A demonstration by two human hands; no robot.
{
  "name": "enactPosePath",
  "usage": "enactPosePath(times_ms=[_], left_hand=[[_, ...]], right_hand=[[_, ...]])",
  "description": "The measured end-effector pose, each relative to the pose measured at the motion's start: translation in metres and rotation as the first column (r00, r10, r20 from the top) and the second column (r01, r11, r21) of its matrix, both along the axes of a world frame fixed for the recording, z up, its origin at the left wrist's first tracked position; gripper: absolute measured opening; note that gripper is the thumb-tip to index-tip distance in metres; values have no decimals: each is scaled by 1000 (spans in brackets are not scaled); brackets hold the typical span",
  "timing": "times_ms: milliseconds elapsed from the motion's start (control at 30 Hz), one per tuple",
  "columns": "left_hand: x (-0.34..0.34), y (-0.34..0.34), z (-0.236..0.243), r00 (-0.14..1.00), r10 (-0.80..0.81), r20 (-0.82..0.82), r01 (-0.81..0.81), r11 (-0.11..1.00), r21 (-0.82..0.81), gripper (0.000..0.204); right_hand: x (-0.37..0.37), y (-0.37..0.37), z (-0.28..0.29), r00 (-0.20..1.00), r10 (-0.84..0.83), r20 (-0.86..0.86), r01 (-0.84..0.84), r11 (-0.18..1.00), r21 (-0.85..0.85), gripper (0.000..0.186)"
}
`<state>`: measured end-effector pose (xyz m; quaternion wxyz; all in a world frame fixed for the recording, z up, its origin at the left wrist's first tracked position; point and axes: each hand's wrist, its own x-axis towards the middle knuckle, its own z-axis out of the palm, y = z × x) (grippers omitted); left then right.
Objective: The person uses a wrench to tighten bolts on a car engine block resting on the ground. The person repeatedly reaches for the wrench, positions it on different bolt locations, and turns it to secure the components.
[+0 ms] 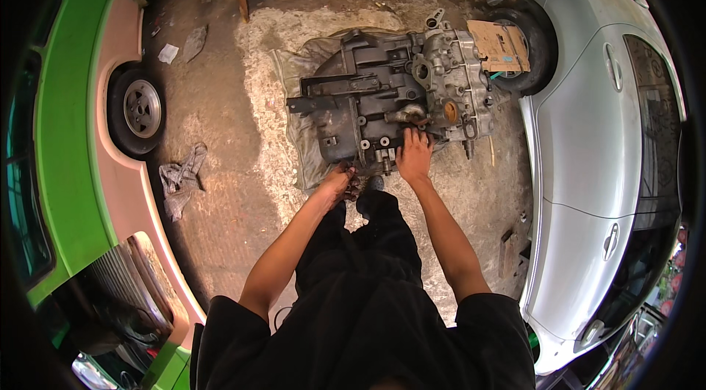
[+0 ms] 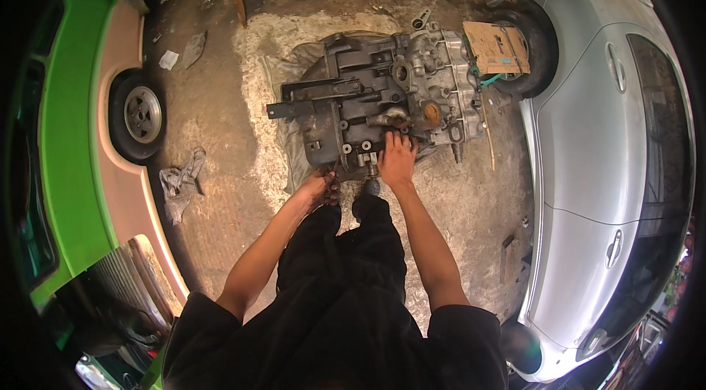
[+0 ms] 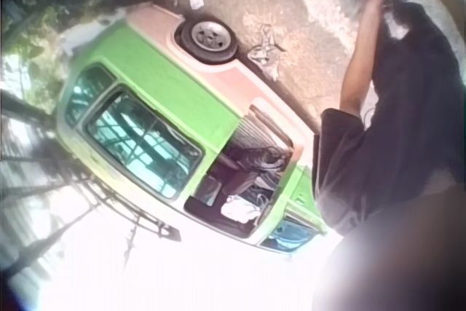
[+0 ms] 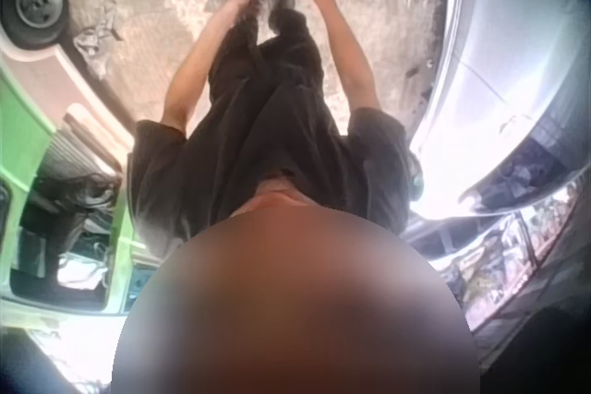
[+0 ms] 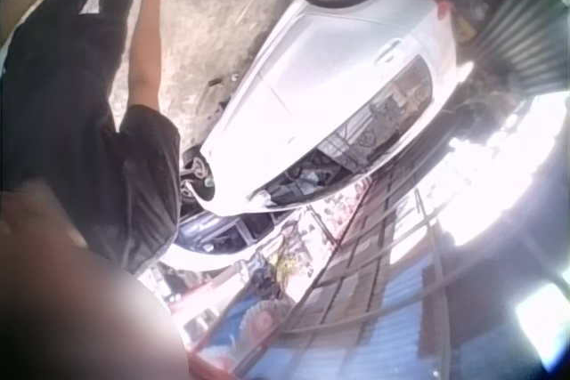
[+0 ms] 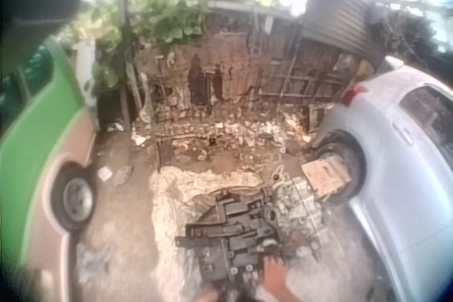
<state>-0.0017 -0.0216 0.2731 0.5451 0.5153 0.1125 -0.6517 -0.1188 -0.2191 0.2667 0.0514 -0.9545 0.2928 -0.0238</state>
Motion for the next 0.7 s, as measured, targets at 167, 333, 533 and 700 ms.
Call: enactPosePath(times_ms=[167, 333, 533, 700], left_hand=[[-22, -2, -23, 995, 43, 85, -42, 999, -17, 7], [-55, -8, -67, 961, 131, 245, -135, 991, 2, 5], [-73, -13, -122, 794, 80, 603, -78, 997, -30, 9], [-60, -12, -131, 864, 193, 464, -128, 978, -167, 16]], right_hand=[[2, 1, 2, 1000, -8, -13, 8, 1000, 13, 49], [1, 1, 3, 1000, -7, -17, 8, 1000, 8, 49], [2, 0, 2, 999, -9, -33, 9, 1000, 13, 50], [2, 3, 3, 1000, -23, -17, 23, 999, -27, 50]])
